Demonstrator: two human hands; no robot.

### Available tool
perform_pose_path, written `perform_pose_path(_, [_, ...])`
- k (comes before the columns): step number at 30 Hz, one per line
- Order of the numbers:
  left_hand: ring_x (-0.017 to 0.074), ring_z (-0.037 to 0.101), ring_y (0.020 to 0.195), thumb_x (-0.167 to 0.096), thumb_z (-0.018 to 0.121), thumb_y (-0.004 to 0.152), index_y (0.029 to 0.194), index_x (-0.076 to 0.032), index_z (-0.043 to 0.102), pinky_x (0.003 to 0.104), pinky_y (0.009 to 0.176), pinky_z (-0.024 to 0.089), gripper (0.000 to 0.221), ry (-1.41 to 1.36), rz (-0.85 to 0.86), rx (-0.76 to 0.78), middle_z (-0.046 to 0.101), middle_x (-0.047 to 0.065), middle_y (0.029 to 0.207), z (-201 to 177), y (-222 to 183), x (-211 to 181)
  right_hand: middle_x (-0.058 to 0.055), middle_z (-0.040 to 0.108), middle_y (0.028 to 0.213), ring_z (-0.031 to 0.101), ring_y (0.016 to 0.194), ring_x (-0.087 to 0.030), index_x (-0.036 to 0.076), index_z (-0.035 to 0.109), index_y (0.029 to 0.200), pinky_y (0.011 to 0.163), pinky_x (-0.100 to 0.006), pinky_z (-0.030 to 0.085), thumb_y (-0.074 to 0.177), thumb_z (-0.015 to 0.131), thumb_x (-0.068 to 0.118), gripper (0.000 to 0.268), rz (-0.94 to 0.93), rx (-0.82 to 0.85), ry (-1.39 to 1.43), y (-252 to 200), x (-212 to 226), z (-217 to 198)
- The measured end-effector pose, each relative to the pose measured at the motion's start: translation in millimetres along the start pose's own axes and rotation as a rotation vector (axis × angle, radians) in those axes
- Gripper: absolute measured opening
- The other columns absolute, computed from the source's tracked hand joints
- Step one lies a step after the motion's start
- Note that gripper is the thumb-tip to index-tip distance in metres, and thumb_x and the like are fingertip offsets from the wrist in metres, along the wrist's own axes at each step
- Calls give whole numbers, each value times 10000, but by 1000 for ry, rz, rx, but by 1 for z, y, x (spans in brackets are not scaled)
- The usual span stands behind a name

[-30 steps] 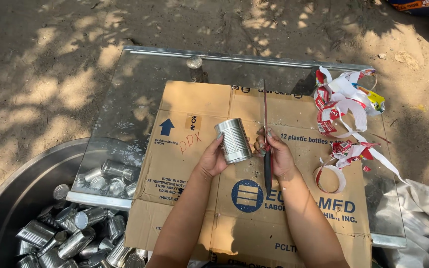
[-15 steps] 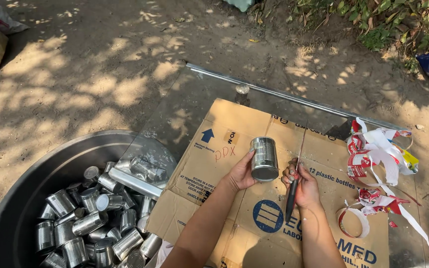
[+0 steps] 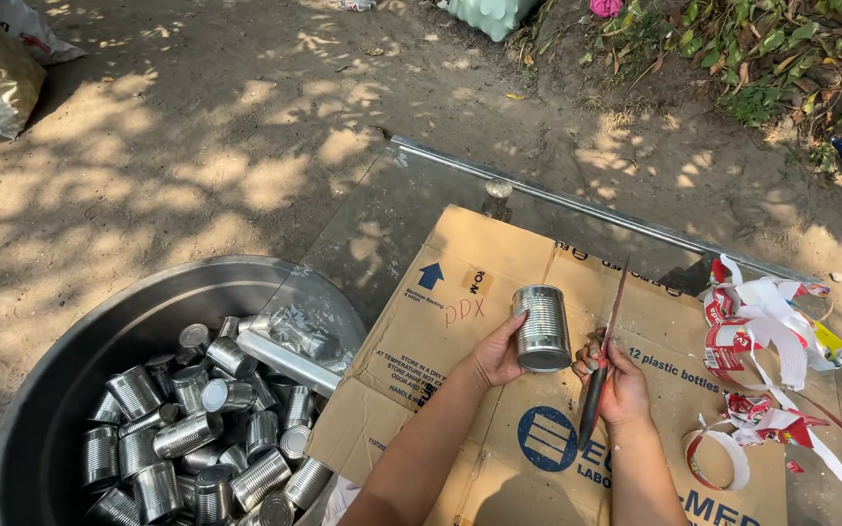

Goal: Peeling paper labels off metal cans using hands and a knife

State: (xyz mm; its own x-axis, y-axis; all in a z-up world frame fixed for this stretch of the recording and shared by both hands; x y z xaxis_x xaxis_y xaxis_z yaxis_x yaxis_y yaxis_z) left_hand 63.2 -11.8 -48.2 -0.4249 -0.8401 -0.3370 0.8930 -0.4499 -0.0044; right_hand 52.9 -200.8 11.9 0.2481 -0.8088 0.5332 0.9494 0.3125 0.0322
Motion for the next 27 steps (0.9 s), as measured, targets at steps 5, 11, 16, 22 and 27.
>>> perform_pose_path(5, [318,664,1190,-473,681,1004,1412,-57,525,556,967,547,603,-15,9,5,671,160,1319,6,-8,3,-93,499,776,455,669,-204,48,627,1185,639,-329,351,1019,525,128,210,-10,-20,-28,-2,1,-2])
perform_pose_path(11, [310,671,1179,-472,661,1011,1412,-56,527,543,970,555,593,-14,-7,6,677,159,1313,5,-11,8,-105,515,789,464,678,-222,99,635,1113,656,-340,367,1016,541,142,141,-17,-56,-55,-11,0,1])
perform_pose_path(16, [312,667,1186,-484,657,1013,1426,-62,516,537,977,554,607,-8,-1,17,669,159,1326,13,-17,5,-117,532,801,485,680,-230,127,627,1092,664,-348,380,1025,536,152,115,-23,-56,-106,-12,-1,-6])
perform_pose_path(22, [263,707,1051,-340,633,1015,1419,-1,479,382,916,601,550,-8,-10,-8,663,200,1257,41,-38,-1,-133,612,890,551,735,-209,65,546,1234,687,-357,447,1024,496,89,218,10,2,-35,-14,-5,-12])
perform_pose_path(27, [253,697,1063,-363,637,1012,1421,10,480,376,944,583,576,34,-21,-28,654,200,1264,31,-34,2,-131,640,893,585,722,-205,47,546,1307,709,-371,470,1039,492,94,278,0,1,-34,-14,-5,-16])
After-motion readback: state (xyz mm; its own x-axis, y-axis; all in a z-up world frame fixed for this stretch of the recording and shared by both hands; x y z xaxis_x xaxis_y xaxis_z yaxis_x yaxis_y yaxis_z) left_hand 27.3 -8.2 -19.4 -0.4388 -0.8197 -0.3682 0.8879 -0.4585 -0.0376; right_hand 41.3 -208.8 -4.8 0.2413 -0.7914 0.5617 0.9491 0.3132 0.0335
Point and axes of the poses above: each hand's wrist, its own y-axis towards the middle knuckle, its own z-axis out of the palm, x = y × z, the point moved 4 cm from there along y, towards the middle knuckle
